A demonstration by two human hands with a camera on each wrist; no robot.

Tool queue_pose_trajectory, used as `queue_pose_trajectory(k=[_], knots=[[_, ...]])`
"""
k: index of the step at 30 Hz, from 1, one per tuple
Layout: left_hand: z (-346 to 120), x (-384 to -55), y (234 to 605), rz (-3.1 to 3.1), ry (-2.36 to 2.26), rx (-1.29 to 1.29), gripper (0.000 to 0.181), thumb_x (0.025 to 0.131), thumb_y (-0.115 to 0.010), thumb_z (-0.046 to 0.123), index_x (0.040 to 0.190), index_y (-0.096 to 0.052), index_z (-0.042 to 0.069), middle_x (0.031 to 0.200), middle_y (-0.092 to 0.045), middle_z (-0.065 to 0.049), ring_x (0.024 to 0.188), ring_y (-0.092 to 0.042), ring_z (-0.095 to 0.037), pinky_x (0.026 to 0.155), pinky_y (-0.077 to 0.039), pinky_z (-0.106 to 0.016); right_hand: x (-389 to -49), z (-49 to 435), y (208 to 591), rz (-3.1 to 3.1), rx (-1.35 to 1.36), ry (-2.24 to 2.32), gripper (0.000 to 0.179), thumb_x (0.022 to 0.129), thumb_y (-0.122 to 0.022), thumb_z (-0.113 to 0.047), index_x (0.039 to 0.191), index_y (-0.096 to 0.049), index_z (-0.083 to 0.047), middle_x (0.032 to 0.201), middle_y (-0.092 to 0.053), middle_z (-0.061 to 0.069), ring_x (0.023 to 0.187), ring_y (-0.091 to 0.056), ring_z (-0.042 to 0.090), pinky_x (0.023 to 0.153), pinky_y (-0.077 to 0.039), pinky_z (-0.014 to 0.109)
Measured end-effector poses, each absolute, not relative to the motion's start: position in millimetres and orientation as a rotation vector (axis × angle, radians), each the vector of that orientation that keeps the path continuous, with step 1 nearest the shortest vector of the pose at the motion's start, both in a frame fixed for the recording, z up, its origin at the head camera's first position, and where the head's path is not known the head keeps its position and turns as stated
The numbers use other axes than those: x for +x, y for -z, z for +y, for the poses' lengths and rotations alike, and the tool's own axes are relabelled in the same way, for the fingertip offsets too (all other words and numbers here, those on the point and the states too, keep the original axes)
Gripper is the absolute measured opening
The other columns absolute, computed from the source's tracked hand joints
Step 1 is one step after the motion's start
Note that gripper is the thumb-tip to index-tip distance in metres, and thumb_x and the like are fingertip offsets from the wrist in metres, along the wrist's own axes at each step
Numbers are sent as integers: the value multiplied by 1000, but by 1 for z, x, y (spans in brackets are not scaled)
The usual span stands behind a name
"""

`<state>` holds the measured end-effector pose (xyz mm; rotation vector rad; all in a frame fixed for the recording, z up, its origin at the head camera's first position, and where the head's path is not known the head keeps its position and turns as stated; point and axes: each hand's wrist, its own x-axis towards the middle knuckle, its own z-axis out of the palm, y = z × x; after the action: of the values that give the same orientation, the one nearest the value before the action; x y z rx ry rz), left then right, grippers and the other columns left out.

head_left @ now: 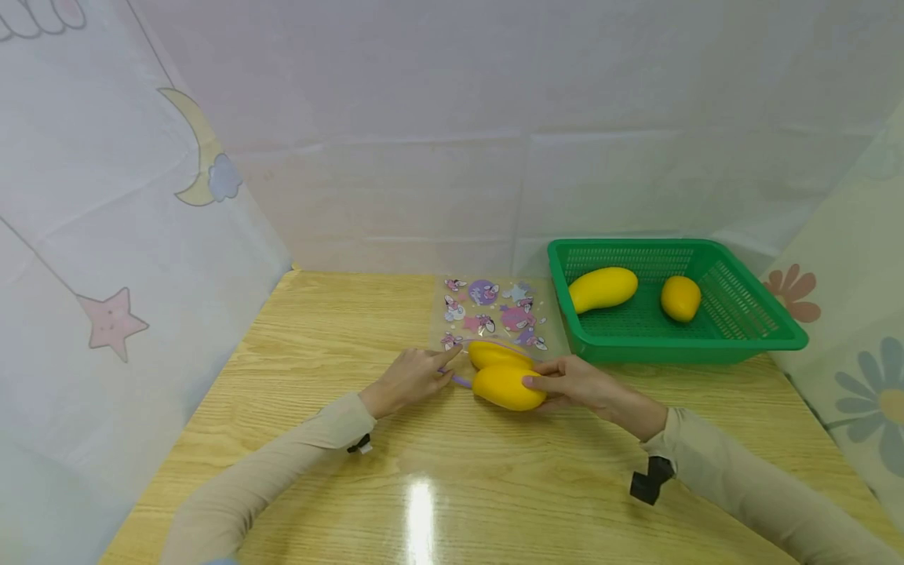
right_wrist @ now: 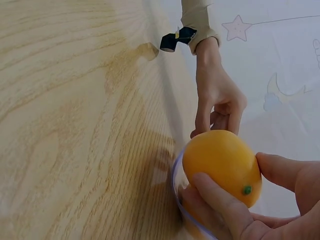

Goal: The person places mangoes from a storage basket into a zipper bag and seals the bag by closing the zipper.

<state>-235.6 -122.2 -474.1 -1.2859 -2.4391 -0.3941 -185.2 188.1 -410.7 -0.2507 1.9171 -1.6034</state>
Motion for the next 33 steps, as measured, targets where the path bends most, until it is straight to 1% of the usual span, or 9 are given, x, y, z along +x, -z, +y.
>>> queue_pose_trajectory(k=[6, 10, 16, 21, 25, 29, 31, 33], knots=[[-122, -235, 473, -2422, 408, -1287, 52, 88, -74, 10, 135, -57, -3, 72, -71, -5, 42, -22, 2, 39, -22, -11, -185, 185, 411, 1928, -201, 1630, 58, 99, -62, -17, 137, -40, 21, 116, -64, 19, 99, -67, 24, 86, -54, 43], [-122, -235, 473, -2419, 434, -1298, 52, 88, -74, 9, 135, -57, -4, 76, -72, -6, 42, -23, 2, 39, -23, -10, -185, 182, 411, 1946, -148, 1646, 56, 98, -62, -17, 136, -43, 20, 114, -65, 18, 98, -68, 24, 88, -53, 45], [-123, -235, 474, -2437, 461, -1316, 51, 88, -73, 7, 135, -56, -5, 81, -73, -8, 41, -27, 1, 39, -25, -10, -184, 178, 412, 1960, -100, 1670, 54, 98, -62, -16, 136, -44, 19, 116, -63, 19, 98, -68, 24, 91, -50, 49], [-123, -235, 473, -2426, 458, -1312, 49, 88, -73, 7, 134, -58, -4, 77, -71, -4, 42, -26, 1, 40, -25, -10, -183, 177, 412, 1945, -67, 1702, 50, 99, -62, -16, 133, -49, 18, 118, -59, 20, 96, -68, 22, 91, -51, 46], [-123, -234, 474, -2405, 456, -1313, 49, 88, -71, 4, 135, -57, -3, 66, -64, 2, 43, -23, 1, 41, -23, -11, -184, 177, 414, 1926, -42, 1729, 48, 98, -63, -16, 130, -52, 18, 118, -59, 20, 95, -68, 22, 90, -52, 44], [-124, -234, 475, -2386, 452, -1308, 47, 89, -67, -1, 135, -58, -2, 55, -46, 7, 45, -18, 1, 41, -20, -12, -184, 177, 415, 1909, -19, 1753, 46, 98, -63, -15, 128, -54, 18, 116, -60, 20, 94, -68, 21, 89, -52, 43], [-124, -234, 475, -2374, 447, -1300, 43, 90, -65, -2, 133, -60, -2, 52, -39, 9, 45, -17, 2, 42, -18, -12, -184, 177, 415, 1898, -2, 1765, 46, 99, -62, -16, 128, -53, 19, 114, -60, 19, 93, -68, 22, 89, -52, 43], [-124, -234, 474, -2359, 446, -1297, 40, 90, -65, -2, 130, -63, -2, 52, -36, 10, 45, -15, 2, 41, -18, -12, -184, 176, 415, 1896, 15, 1776, 46, 99, -62, -16, 128, -53, 19, 113, -61, 19, 93, -68, 22, 89, -53, 42]])
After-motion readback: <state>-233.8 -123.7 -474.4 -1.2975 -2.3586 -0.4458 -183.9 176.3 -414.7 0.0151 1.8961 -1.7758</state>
